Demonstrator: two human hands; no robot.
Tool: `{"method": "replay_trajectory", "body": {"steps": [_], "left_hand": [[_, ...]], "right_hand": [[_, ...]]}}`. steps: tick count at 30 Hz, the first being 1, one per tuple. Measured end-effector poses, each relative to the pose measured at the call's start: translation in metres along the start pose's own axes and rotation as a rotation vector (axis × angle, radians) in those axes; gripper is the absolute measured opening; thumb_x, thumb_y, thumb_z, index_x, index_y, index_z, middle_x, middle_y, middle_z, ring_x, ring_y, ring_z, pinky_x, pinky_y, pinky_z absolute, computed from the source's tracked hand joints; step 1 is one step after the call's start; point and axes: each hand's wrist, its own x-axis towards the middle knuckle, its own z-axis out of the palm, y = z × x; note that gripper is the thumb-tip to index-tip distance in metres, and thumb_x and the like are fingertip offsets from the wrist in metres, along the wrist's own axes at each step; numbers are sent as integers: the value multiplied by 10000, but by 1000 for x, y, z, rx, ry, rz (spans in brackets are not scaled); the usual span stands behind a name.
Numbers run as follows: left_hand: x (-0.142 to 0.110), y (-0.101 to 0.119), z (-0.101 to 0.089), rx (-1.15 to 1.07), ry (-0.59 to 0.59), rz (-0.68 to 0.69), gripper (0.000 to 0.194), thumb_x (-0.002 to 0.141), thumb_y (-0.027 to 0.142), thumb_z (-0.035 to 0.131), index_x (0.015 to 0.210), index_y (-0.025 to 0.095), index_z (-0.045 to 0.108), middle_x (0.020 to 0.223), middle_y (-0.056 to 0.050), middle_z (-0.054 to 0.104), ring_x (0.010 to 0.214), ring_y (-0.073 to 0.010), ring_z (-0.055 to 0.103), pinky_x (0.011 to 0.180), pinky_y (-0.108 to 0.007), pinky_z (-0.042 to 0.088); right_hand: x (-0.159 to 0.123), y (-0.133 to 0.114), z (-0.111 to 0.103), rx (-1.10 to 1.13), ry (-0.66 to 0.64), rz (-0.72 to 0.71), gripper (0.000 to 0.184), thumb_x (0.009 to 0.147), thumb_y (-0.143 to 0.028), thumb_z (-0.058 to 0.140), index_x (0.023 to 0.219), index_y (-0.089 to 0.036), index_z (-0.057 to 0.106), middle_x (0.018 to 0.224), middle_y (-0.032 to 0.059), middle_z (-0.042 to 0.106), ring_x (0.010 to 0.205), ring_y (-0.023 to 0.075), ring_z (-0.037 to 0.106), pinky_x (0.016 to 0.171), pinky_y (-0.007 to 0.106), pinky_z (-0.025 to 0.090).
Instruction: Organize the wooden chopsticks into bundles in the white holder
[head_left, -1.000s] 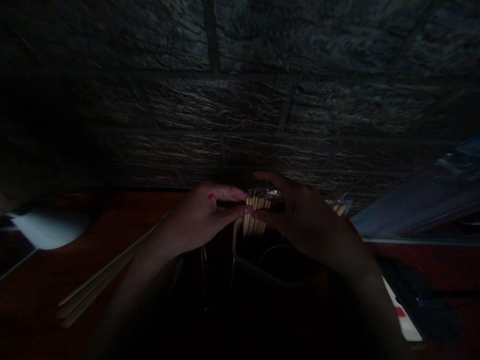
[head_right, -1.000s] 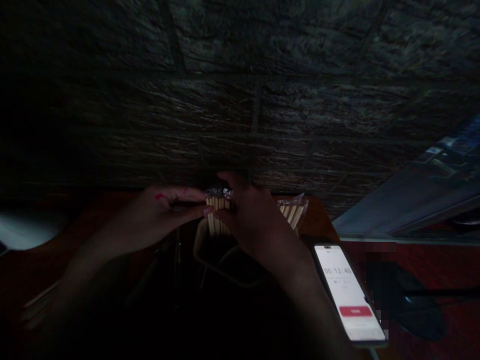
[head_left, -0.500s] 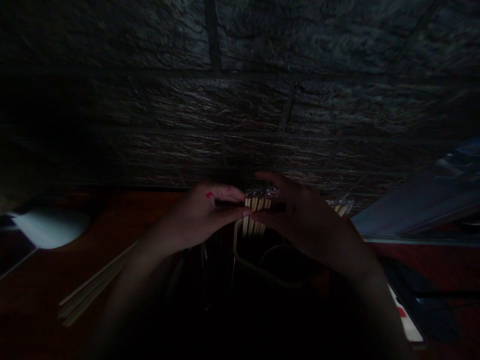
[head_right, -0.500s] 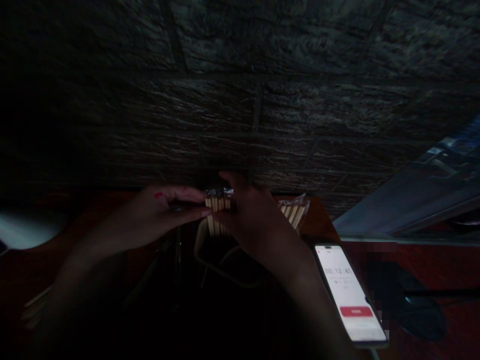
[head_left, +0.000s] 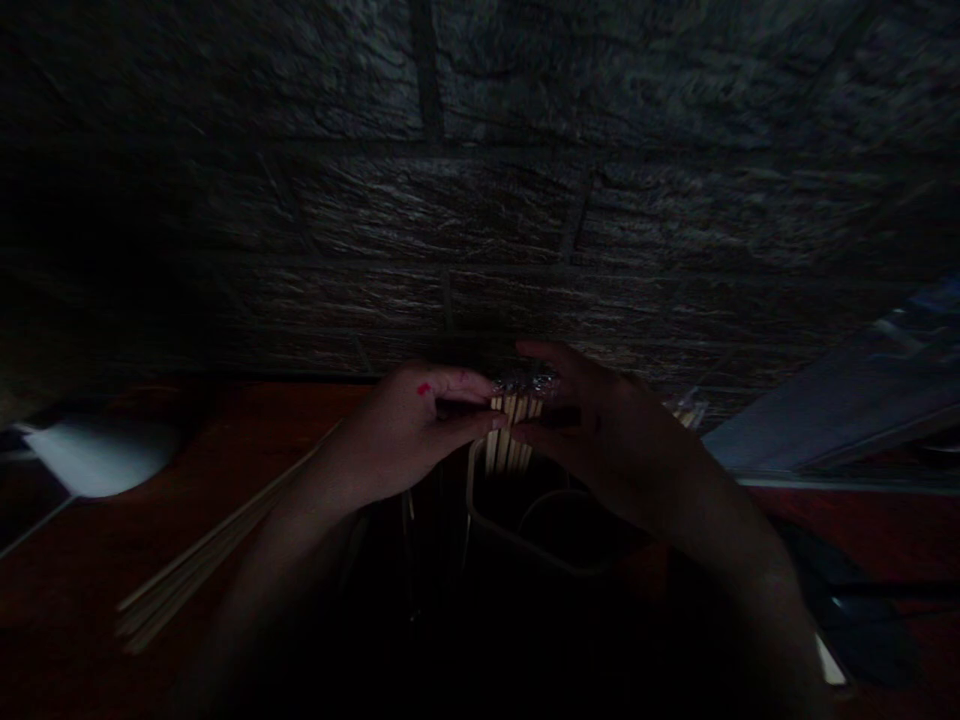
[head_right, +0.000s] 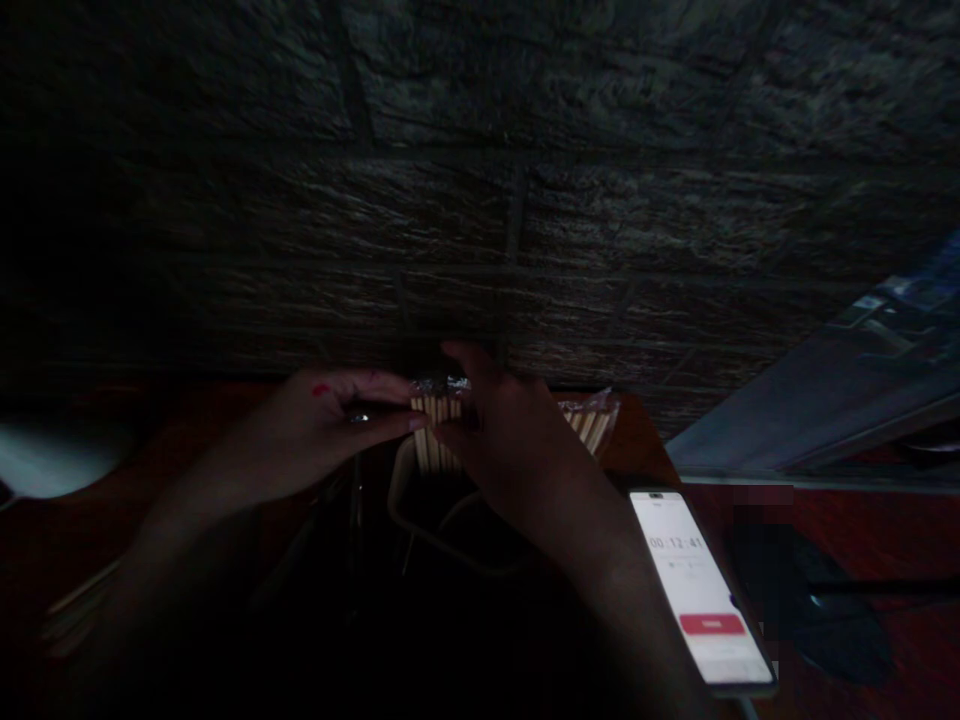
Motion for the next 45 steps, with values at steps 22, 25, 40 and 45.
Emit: {"method": "replay_trajectory", "body": {"steps": [22,25,40,45], "left_hand": [[2,6,8,-104,-26,6,146,844,216,664,979,183,707,1020,-7,761,967,-162,704,859,-261,548],[4,7,10,-143,-7,27,159,836,188,669,988,179,714,1034,-9,762,975,-157,706,863,-250,549],[3,6,13,-57,30,52,168,877,217,638,1006,211,744,1009,1,771,929,-168,714,815,-261,561],[4,7,14,-83,38,40,138,875,221,644,966,208,747,945,5,775,889,-162,718,787,-256,563]], "right_hand": [[-4,3,1,-36,32,-14,595,832,-166,667,1395,-203,476,1030,81,757,920,249,726,829,380,559],[-3,3,1,-29,32,-14,574,840,-157,658,1385,-193,483,992,73,763,899,242,729,811,372,561],[1,1,0,-23,23,-5,554,818,-110,655,1350,-164,508,834,31,771,824,230,735,762,349,552],[-1,1,0,-52,9,20,592,818,-101,645,1385,-165,485,928,68,770,842,242,732,795,370,553]]}}
